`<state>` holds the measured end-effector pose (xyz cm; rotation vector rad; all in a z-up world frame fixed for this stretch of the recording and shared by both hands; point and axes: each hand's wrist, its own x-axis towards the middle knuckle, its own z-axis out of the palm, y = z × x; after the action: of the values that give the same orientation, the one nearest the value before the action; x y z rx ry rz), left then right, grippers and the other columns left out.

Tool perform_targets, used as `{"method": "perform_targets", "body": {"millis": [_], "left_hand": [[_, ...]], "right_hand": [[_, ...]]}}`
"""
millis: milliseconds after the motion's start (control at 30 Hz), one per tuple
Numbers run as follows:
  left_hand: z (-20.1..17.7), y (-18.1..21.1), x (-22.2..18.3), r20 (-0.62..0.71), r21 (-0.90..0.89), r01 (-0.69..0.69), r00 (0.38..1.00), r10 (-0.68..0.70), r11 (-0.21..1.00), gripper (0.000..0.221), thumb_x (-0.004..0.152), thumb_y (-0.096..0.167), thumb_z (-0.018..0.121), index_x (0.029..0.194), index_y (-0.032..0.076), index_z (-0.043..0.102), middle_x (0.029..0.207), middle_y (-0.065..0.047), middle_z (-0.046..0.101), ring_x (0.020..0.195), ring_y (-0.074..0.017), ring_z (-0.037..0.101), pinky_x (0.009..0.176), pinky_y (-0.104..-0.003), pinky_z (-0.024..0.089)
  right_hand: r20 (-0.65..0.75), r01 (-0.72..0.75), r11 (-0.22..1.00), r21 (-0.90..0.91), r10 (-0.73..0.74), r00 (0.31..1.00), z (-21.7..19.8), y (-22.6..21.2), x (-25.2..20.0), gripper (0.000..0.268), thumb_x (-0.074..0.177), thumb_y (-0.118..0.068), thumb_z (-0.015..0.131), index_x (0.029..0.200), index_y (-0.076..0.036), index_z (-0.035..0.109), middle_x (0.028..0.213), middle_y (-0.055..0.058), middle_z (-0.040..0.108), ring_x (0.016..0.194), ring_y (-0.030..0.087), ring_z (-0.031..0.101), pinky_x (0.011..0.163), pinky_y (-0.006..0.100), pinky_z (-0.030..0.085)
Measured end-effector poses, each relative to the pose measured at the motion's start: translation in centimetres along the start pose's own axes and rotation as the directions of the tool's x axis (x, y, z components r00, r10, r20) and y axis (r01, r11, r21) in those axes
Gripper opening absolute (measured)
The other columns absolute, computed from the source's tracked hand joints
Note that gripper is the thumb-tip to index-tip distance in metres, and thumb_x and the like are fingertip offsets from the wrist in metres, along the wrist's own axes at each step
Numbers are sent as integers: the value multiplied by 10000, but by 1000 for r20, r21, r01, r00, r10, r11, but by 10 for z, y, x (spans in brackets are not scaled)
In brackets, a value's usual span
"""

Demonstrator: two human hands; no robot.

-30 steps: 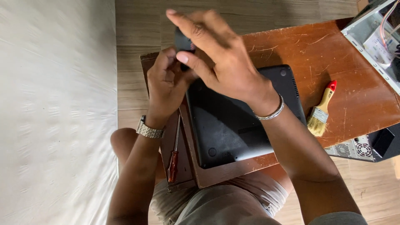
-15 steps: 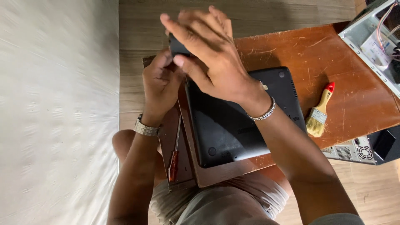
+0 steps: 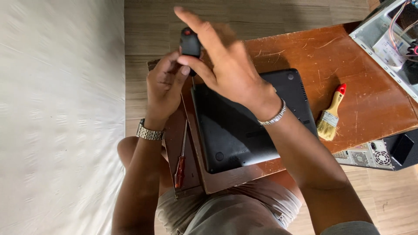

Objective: Using a screwdriver to remove screws from a laptop and then cleaning the casing with a brush.

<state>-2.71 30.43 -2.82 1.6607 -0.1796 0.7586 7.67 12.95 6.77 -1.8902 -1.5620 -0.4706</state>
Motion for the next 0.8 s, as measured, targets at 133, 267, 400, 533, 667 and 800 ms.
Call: {"method": "perform_targets", "body": {"millis": [133, 267, 400, 533, 667, 800], "left_hand": [[10, 7, 4, -23, 137, -60, 998, 64, 989, 259, 1098, 2, 740, 1351, 38, 702, 1129, -67, 772, 990, -172, 722, 860, -332, 597], [19, -6, 1, 95, 161, -63, 994, 48, 985, 340, 1169, 173, 747, 1473, 39, 675, 1265, -90, 824, 1082, -173, 808, 929, -303, 641], [49, -14, 3, 222, 215, -133, 971, 85, 968, 75, 1103, 49, 780, 1168, 39, 815, 1019, -85, 870, 870, -184, 839, 792, -312, 652], [75, -15, 13, 270, 183, -148, 958, 95, 972, 166, 1165, 116, 669, 1194, 10, 793, 1001, -85, 862, 900, -176, 841, 784, -275, 666], [86, -15, 17, 322, 198, -163, 942, 93, 967, 277, 1206, 207, 584, 1230, 25, 792, 1010, -78, 868, 922, -188, 844, 833, -290, 655], [88, -15, 18, 336, 218, -206, 934, 124, 954, 238, 1210, 131, 569, 1223, 25, 782, 983, -96, 850, 912, -208, 845, 822, -308, 670]], "right_hand": [[-130, 87, 987, -135, -105, 986, -1, 6, 3, 600, 1227, -441, 871, 1621, -109, 562, 1300, 121, 882, 949, 224, 827, 1127, 446, 699], [-52, 40, 991, 124, -33, 998, -14, 13, -16, 602, 1321, -109, 795, 1770, -126, 395, 1537, 240, 778, 866, 169, 747, 820, 259, 726], [8, 21, 998, 65, -21, 1000, -48, 19, -34, 594, 1299, 21, 796, 1748, -50, 414, 1490, 331, 818, 714, 196, 744, 595, 208, 696], [-36, -81, 996, 21, 82, 996, -70, 13, -42, 528, 1268, -25, 794, 1705, -11, 497, 1445, 240, 761, 1007, 265, 830, 1002, 354, 739], [-66, -89, 996, -20, 87, 994, -75, 25, -52, 467, 1304, -81, 729, 1699, 24, 504, 1247, 170, 709, 907, 236, 696, 883, 361, 628], [-144, -9, 999, -35, 4, 990, -73, 33, -50, 404, 1291, -57, 718, 1623, 87, 540, 1522, 300, 719, 1311, 434, 765, 1103, 496, 671]]}}
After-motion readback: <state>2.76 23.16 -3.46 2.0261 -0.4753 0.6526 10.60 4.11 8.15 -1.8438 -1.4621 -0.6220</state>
